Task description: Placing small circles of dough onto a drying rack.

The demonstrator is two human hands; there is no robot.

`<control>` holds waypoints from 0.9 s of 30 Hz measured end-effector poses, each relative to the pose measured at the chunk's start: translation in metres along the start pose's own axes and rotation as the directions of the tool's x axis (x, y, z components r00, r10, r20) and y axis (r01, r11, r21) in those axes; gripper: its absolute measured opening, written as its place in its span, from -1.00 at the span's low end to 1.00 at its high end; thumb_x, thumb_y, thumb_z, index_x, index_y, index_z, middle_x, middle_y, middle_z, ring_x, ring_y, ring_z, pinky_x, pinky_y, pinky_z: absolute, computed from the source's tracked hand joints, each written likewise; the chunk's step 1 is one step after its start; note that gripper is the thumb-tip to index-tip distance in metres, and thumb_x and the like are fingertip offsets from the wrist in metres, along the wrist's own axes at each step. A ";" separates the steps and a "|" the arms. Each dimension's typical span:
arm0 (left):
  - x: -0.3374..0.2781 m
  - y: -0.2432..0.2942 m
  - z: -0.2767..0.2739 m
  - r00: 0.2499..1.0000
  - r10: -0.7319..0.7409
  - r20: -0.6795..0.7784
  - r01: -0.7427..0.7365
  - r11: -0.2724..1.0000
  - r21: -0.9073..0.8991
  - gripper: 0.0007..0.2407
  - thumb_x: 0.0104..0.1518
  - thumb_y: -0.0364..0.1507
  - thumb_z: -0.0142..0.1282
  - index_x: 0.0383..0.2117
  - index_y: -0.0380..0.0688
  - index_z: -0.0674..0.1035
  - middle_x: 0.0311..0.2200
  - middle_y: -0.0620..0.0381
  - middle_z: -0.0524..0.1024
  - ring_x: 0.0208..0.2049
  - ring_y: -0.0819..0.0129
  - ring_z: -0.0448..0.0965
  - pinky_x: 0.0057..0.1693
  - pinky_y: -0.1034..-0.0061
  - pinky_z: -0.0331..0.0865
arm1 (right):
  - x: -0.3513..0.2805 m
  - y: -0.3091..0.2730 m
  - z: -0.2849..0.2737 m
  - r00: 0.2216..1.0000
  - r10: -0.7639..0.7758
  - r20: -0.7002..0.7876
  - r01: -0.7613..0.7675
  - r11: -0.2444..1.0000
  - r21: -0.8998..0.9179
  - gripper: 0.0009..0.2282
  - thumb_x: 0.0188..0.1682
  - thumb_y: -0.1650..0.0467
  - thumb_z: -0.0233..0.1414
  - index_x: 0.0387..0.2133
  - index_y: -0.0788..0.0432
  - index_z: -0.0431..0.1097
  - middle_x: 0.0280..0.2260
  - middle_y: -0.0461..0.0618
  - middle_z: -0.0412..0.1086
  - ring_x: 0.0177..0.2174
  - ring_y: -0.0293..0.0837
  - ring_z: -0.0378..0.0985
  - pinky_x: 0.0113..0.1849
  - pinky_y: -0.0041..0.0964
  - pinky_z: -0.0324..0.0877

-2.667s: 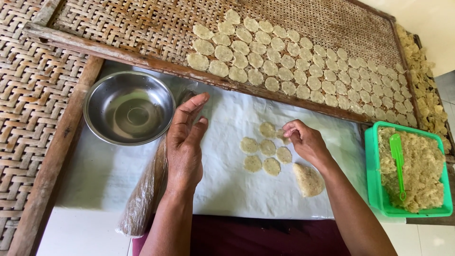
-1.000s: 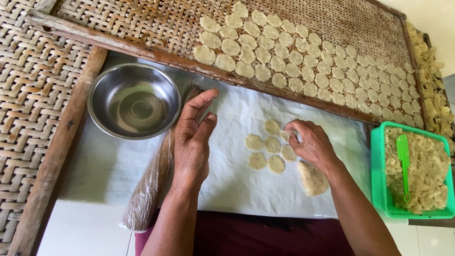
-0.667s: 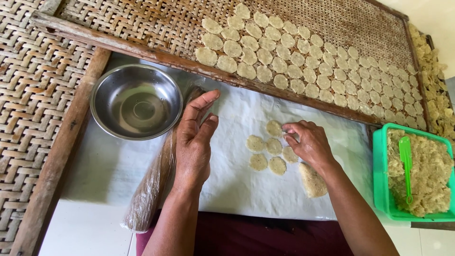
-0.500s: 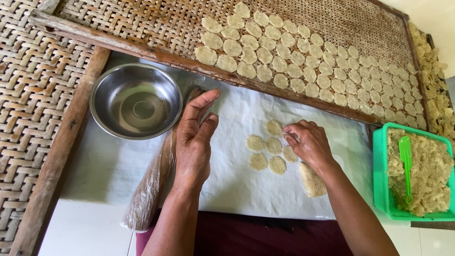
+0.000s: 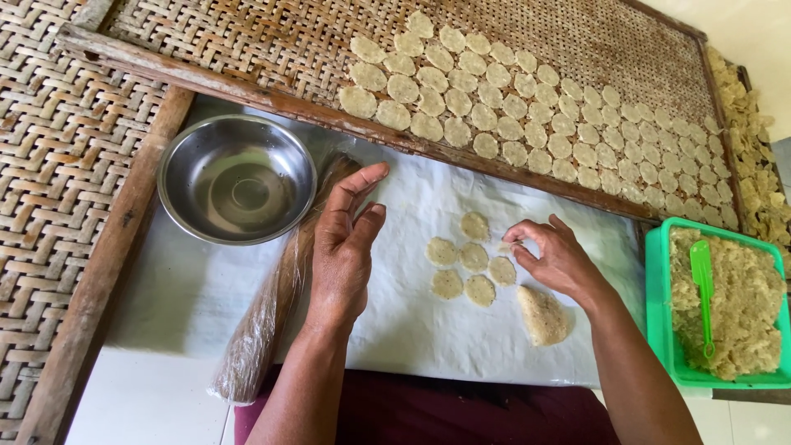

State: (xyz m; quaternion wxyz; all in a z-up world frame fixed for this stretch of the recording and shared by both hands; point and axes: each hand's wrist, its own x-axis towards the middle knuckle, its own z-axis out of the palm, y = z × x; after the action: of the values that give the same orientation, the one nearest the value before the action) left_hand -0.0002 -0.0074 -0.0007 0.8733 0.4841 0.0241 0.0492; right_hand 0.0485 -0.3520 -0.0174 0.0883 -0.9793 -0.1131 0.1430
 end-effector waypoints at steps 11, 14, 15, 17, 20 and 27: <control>-0.004 -0.064 0.046 0.809 -0.559 0.183 0.587 0.785 -0.197 -0.46 0.20 -0.45 -0.04 0.33 -0.01 0.07 0.12 -0.24 0.47 0.09 0.01 0.51 0.18 0.17 0.43 | -0.016 -0.043 -0.047 0.959 -0.160 -0.232 0.216 0.946 0.241 -0.81 -0.03 0.46 0.13 -0.15 0.02 0.46 -0.15 -0.12 0.57 -0.08 -0.14 0.60 0.21 0.03 0.12; -0.006 -0.074 0.049 0.723 -0.639 0.263 0.688 0.630 -0.361 -0.46 0.25 -0.31 -0.16 0.36 0.00 -0.02 0.04 -0.34 0.48 -0.03 0.00 0.56 0.08 0.19 0.49 | -0.018 -0.063 -0.044 0.910 -0.333 -0.247 0.386 0.898 0.212 -0.79 -0.04 0.50 0.11 -0.15 0.02 0.44 -0.10 -0.14 0.58 -0.03 -0.17 0.61 0.37 0.10 -0.12; -0.006 -0.074 0.049 0.710 -0.650 0.270 0.687 0.556 -0.469 -0.46 0.27 -0.21 -0.21 0.36 -0.02 -0.01 -0.01 -0.35 0.49 -0.08 0.04 0.59 0.04 0.25 0.50 | -0.019 -0.069 -0.042 0.905 -0.362 -0.223 0.408 0.887 0.216 -0.76 -0.05 0.52 0.10 -0.14 -0.01 0.44 -0.10 -0.18 0.57 -0.02 -0.20 0.61 0.39 0.10 -0.12; -0.003 -0.086 0.040 0.758 -0.593 0.272 0.631 0.560 -0.538 -0.49 0.30 -0.24 -0.18 0.35 -0.04 0.04 -0.03 -0.33 0.50 -0.10 0.07 0.58 0.05 0.26 0.51 | -0.024 -0.082 -0.035 0.865 -0.442 -0.238 0.473 0.876 0.091 -0.74 -0.08 0.53 0.12 -0.14 -0.01 0.44 -0.06 -0.17 0.54 0.05 -0.18 0.53 0.37 0.14 -0.08; 0.000 -0.091 0.031 0.843 -0.472 0.257 0.516 0.578 -0.633 -0.56 0.34 -0.28 -0.12 0.30 -0.09 0.14 -0.06 -0.22 0.50 -0.12 0.12 0.57 0.03 0.29 0.51 | -0.033 -0.105 -0.034 0.789 -0.557 -0.259 0.549 0.829 -0.107 -0.65 -0.13 0.54 0.14 -0.07 -0.03 0.41 0.08 -0.12 0.42 0.16 -0.12 0.39 0.32 0.16 0.02; 0.007 -0.072 0.022 0.920 -0.319 0.227 0.385 0.628 -0.676 -0.63 0.36 -0.36 -0.05 0.26 -0.18 0.33 0.00 -0.13 0.47 -0.09 0.22 0.54 0.05 0.38 0.49 | -0.040 -0.126 -0.042 0.725 -0.622 -0.295 0.479 0.764 -0.433 -0.34 -0.24 0.60 0.14 0.18 -0.19 0.32 0.31 0.05 0.06 0.22 0.06 0.27 0.22 0.22 0.15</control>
State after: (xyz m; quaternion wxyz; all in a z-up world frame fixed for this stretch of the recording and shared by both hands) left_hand 0.0130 -0.0631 -0.0495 0.9838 0.0979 0.0601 -0.1377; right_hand -0.0006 -0.2470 0.0585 -0.0140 -0.9063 -0.4030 -0.1263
